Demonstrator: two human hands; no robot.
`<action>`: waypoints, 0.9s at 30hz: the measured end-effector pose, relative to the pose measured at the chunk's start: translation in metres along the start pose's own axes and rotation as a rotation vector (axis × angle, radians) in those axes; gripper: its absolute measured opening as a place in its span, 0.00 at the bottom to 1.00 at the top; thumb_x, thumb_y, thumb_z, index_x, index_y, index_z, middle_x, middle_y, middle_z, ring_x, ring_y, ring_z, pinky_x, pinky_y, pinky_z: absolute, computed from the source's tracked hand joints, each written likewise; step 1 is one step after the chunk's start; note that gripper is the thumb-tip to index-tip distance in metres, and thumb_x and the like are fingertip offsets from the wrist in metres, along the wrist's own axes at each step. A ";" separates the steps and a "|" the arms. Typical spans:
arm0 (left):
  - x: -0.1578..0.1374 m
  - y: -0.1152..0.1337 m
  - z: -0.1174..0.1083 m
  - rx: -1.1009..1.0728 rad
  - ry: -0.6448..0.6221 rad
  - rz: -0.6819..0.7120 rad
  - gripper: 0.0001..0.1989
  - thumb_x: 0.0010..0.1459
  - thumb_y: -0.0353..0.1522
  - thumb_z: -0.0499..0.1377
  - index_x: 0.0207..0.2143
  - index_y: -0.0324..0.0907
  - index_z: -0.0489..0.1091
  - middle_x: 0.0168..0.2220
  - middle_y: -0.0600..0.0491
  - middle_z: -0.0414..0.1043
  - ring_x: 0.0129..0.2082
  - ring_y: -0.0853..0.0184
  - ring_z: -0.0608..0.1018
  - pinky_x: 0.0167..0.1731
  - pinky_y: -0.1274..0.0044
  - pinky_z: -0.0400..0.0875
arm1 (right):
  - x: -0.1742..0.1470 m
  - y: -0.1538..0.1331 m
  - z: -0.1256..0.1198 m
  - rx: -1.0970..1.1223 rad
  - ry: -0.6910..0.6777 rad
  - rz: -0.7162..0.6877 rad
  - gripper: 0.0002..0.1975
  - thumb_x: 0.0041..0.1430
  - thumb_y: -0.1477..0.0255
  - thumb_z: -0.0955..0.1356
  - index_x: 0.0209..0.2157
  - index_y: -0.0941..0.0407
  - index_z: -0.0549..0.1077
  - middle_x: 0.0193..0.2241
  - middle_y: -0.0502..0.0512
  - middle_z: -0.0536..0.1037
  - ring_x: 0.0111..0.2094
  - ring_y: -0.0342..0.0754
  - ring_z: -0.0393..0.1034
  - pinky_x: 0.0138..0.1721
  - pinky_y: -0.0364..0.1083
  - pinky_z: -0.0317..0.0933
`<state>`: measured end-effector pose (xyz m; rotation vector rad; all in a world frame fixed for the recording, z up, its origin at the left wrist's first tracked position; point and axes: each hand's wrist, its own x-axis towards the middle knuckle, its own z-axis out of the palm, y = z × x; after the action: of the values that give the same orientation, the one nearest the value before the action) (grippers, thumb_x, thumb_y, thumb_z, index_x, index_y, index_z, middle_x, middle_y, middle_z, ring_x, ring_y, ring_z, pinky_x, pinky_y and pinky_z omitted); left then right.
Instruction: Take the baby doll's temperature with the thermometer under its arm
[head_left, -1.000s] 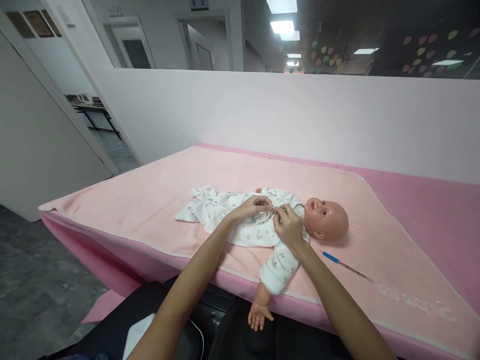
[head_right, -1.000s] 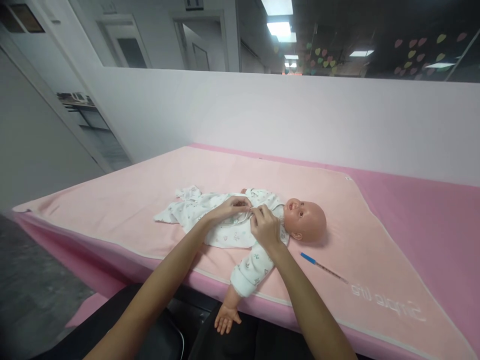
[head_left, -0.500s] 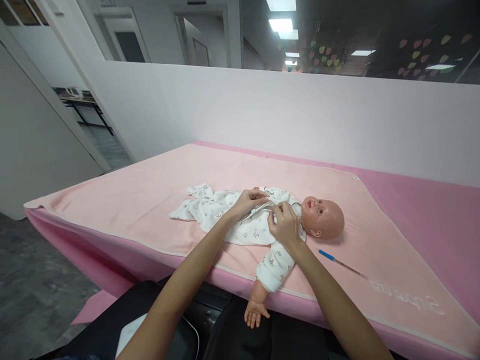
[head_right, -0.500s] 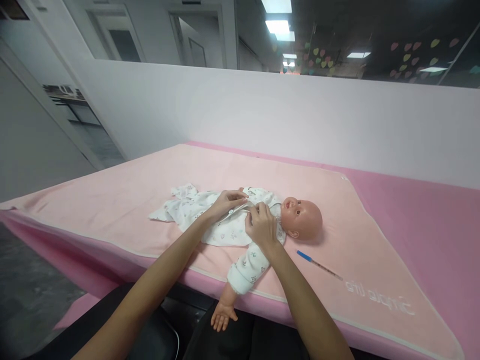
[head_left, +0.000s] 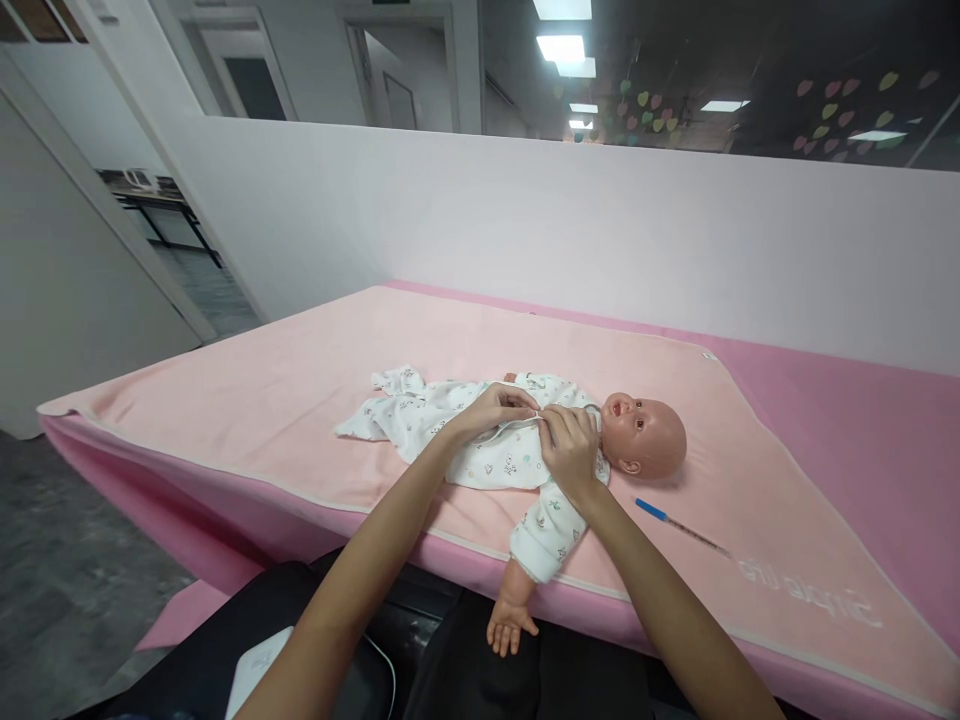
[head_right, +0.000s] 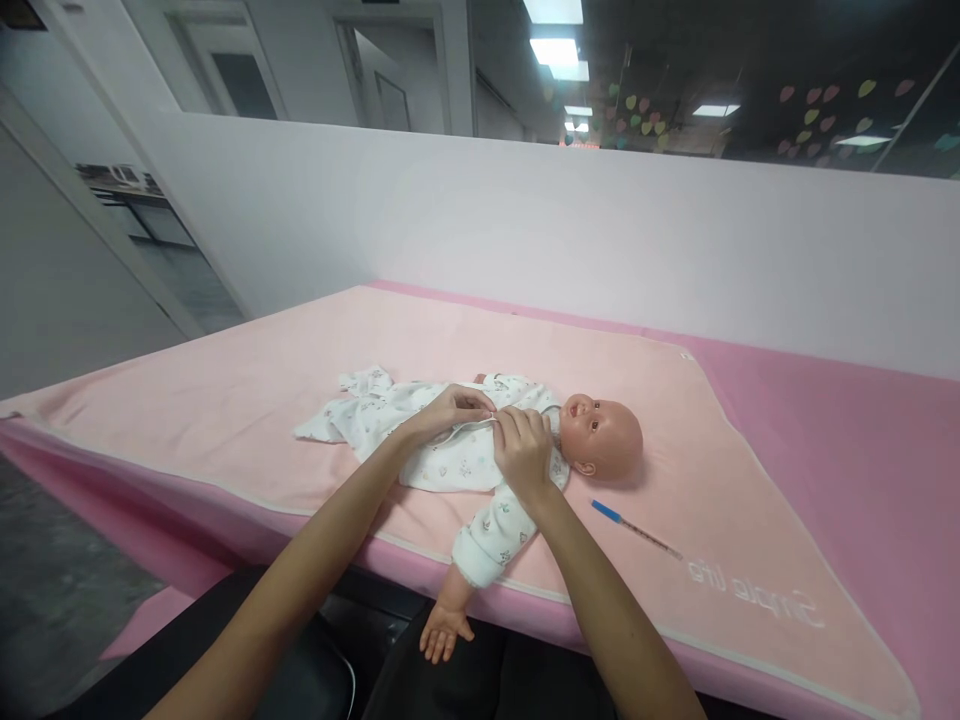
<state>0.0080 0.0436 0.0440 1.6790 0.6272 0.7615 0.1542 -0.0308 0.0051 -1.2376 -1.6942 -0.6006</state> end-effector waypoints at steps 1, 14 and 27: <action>0.000 0.000 0.000 -0.001 -0.001 -0.005 0.10 0.43 0.34 0.65 0.29 0.36 0.74 0.26 0.52 0.73 0.28 0.71 0.72 0.31 0.80 0.65 | 0.001 0.000 -0.001 0.008 -0.008 0.002 0.07 0.58 0.74 0.62 0.32 0.55 0.71 0.31 0.52 0.76 0.32 0.47 0.64 0.36 0.47 0.52; -0.001 0.002 -0.004 0.201 -0.123 0.034 0.17 0.44 0.38 0.64 0.36 0.38 0.74 0.26 0.53 0.70 0.26 0.74 0.66 0.26 0.81 0.60 | 0.004 0.000 -0.001 0.117 -0.046 0.112 0.02 0.55 0.74 0.63 0.30 0.55 0.68 0.30 0.50 0.76 0.38 0.47 0.66 0.53 0.52 0.45; 0.000 -0.003 -0.004 0.188 -0.130 -0.015 0.13 0.49 0.37 0.60 0.34 0.37 0.74 0.27 0.52 0.70 0.27 0.72 0.67 0.29 0.78 0.61 | 0.002 0.003 0.004 0.146 -0.005 0.166 0.08 0.56 0.79 0.60 0.29 0.55 0.68 0.26 0.49 0.74 0.31 0.45 0.66 0.50 0.50 0.50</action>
<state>0.0049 0.0472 0.0422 1.8774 0.6350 0.5917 0.1558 -0.0255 0.0048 -1.2600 -1.5913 -0.3674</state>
